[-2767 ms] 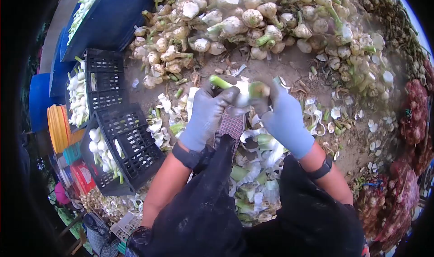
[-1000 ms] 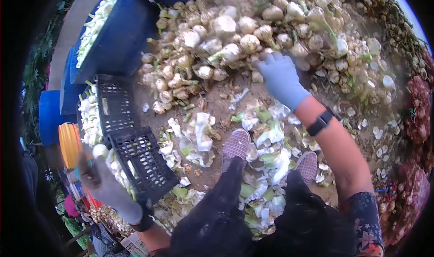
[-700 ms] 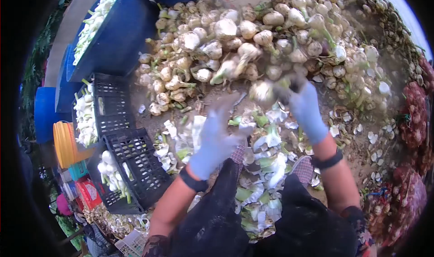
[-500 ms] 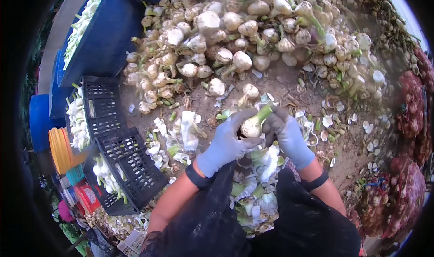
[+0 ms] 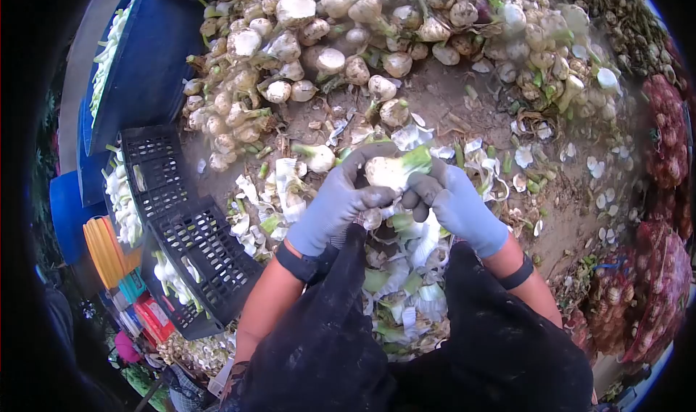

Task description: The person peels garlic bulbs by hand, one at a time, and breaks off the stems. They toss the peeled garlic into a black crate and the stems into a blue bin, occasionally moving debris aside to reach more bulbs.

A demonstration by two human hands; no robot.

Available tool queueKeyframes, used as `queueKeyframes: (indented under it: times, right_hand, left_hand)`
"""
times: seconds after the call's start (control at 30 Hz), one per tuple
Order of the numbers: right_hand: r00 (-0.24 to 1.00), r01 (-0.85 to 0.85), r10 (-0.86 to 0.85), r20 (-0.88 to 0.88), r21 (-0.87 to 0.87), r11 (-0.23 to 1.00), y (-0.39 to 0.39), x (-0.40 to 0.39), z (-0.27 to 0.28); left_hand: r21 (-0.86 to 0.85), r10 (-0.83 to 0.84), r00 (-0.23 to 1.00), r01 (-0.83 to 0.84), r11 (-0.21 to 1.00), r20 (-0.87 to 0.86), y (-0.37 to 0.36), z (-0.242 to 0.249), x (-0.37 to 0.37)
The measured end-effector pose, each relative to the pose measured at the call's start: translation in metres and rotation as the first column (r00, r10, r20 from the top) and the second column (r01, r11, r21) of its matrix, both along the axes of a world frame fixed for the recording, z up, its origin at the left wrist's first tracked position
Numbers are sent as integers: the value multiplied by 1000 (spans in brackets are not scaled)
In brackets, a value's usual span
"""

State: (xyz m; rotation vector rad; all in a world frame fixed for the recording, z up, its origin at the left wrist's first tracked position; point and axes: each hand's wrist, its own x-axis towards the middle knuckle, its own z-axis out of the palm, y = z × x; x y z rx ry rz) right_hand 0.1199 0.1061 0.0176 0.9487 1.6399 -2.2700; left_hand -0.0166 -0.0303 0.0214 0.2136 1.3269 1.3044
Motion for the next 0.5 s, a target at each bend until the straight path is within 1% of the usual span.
queueKeyframes:
  times: [0.03, 0.1, 0.17, 0.2, 0.23, 0.27, 0.3, 0.33, 0.37, 0.4, 0.43, 0.47, 0.5]
  right_hand:
    - [1000, 3, -3, 1, -4, 1000, -1, -1, 1]
    - [999, 47, -47, 5, 36, 998, -3, -2, 2]
    - [997, 71, -71, -17, 2, 997, -2, -2, -4]
    - [990, 102, -95, -103, 62, 993, -5, -3, -11]
    - [975, 139, -115, -188, 121, 983, -6, -4, -15]
    - [985, 131, -109, -135, 169, 977, -5, -7, -12]
    - [985, 133, -111, -132, 170, 977, -4, -10, -8]
    - [994, 107, -106, -15, 149, 983, -4, -14, -3]
    - [990, 85, -97, 101, 124, 989, -4, -16, -1]
    - [990, 88, -101, 104, 124, 988, -6, -16, -2]
    - [985, 119, -127, 113, 80, 990, -7, -17, -4]
    - [980, 148, -152, 125, 36, 988, -9, -17, -6]
    - [980, 147, -150, 127, 35, 989, -9, -17, -10]
  left_hand:
    - [-4, -3, 1000, 3, 1000, 1, 0, -1, -1]
    - [59, 36, 999, -38, 998, 40, -1, -1, -4]
    - [40, 52, 997, -54, 998, 58, 1, -1, -3]
    - [38, 36, 991, -32, 999, -126, 2, -2, 0]
    - [34, 17, 952, -7, 999, -305, 2, -3, 1]
    - [32, 15, 953, -5, 999, -303, 0, -8, 0]
    - [51, -24, 852, 60, 997, -523, -3, -15, -1]
    - [57, -49, 700, 127, 990, -713, -3, -19, -2]
    - [58, -51, 702, 131, 990, -710, -3, -20, -2]
    - [62, -47, 577, 168, 984, -816, -3, -19, -2]
    - [60, -36, 436, 206, 977, -899, -3, -19, -2]
    - [59, -38, 439, 207, 976, -898, -3, -16, -2]
    - [23, -74, 366, 253, 967, -927, -1, -12, -2]
